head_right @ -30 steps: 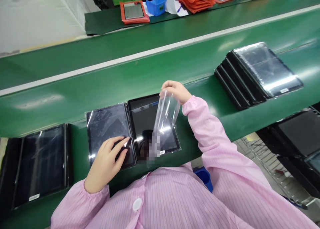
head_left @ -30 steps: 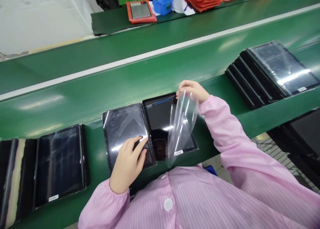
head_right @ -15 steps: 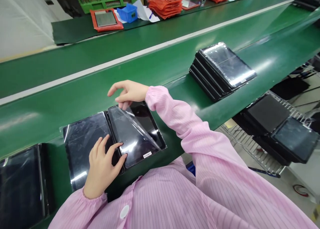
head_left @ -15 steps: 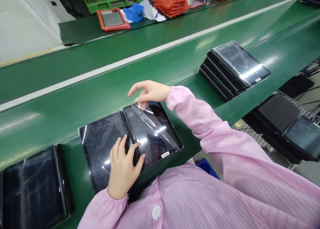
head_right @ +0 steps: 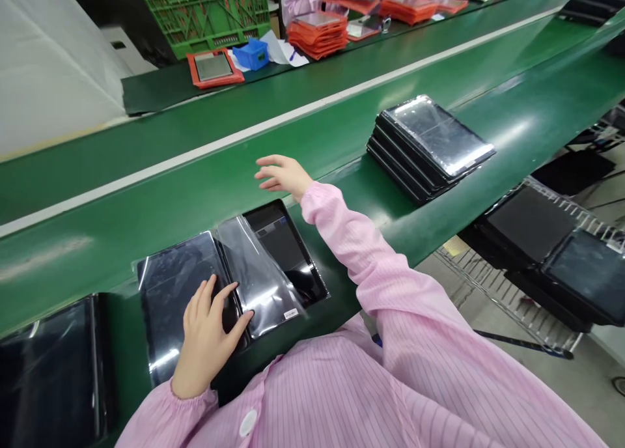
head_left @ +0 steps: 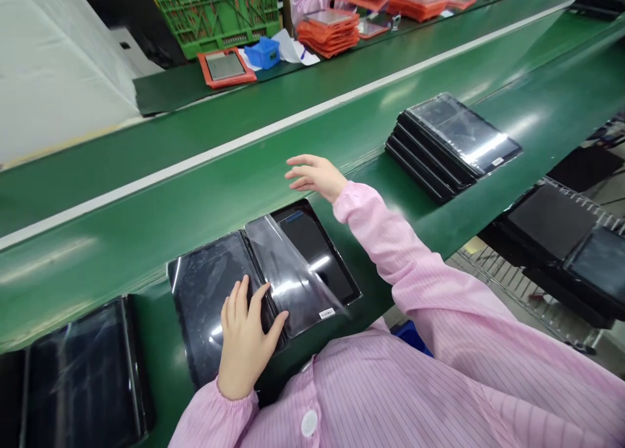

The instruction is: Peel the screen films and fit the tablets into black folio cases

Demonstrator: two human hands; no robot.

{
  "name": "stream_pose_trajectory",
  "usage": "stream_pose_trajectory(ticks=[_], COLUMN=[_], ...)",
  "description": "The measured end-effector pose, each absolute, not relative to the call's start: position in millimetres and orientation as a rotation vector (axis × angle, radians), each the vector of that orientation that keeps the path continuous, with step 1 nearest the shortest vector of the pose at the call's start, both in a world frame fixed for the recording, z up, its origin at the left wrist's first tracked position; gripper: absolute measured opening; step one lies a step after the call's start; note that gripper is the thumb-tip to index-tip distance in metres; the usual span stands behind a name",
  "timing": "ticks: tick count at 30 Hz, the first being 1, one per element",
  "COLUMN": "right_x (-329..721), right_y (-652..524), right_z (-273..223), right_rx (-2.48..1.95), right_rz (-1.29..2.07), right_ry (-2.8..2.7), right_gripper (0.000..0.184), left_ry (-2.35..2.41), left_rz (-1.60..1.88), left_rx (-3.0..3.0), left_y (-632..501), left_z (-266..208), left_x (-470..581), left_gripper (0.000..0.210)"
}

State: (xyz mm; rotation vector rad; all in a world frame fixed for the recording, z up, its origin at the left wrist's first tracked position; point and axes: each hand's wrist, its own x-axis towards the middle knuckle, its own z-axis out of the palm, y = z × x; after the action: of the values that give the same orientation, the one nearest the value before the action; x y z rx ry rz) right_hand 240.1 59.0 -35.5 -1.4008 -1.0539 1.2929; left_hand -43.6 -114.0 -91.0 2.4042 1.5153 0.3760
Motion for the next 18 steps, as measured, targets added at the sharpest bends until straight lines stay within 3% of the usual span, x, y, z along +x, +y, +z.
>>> stream_pose_trajectory(ticks=[4, 7, 9, 11, 18], right_x=[274, 275, 263, 246, 217], right_y=[11, -37, -64, -81, -89], right_z=[-55, -80, -93, -97, -72], right_rx=[-1.558, -1.688, -1.751, -1.804, -1.894], right_rz=[1.126, 1.081, 1.058, 0.980, 0.722], right_ry=[-1.057, -1.089, -1.148, -1.219, -1.370], right_gripper=[0.017, 0.034, 0.043, 0.039, 0.043], left_ry=[1.892, 2.230, 2.215, 2.155, 2.184], left_rz=[0.506, 0.320, 0.178, 0.153, 0.391], left_rx=[2.183, 1.704, 1.471, 1.417, 1.471], left_y=[-114, -112, -110, -107, -107], left_z=[-84, -80, -82, -84, -65], left_x=[-75, -106, -119, -124, -113], left_gripper=[0.077, 0.095, 0.092, 0.085, 0.074])
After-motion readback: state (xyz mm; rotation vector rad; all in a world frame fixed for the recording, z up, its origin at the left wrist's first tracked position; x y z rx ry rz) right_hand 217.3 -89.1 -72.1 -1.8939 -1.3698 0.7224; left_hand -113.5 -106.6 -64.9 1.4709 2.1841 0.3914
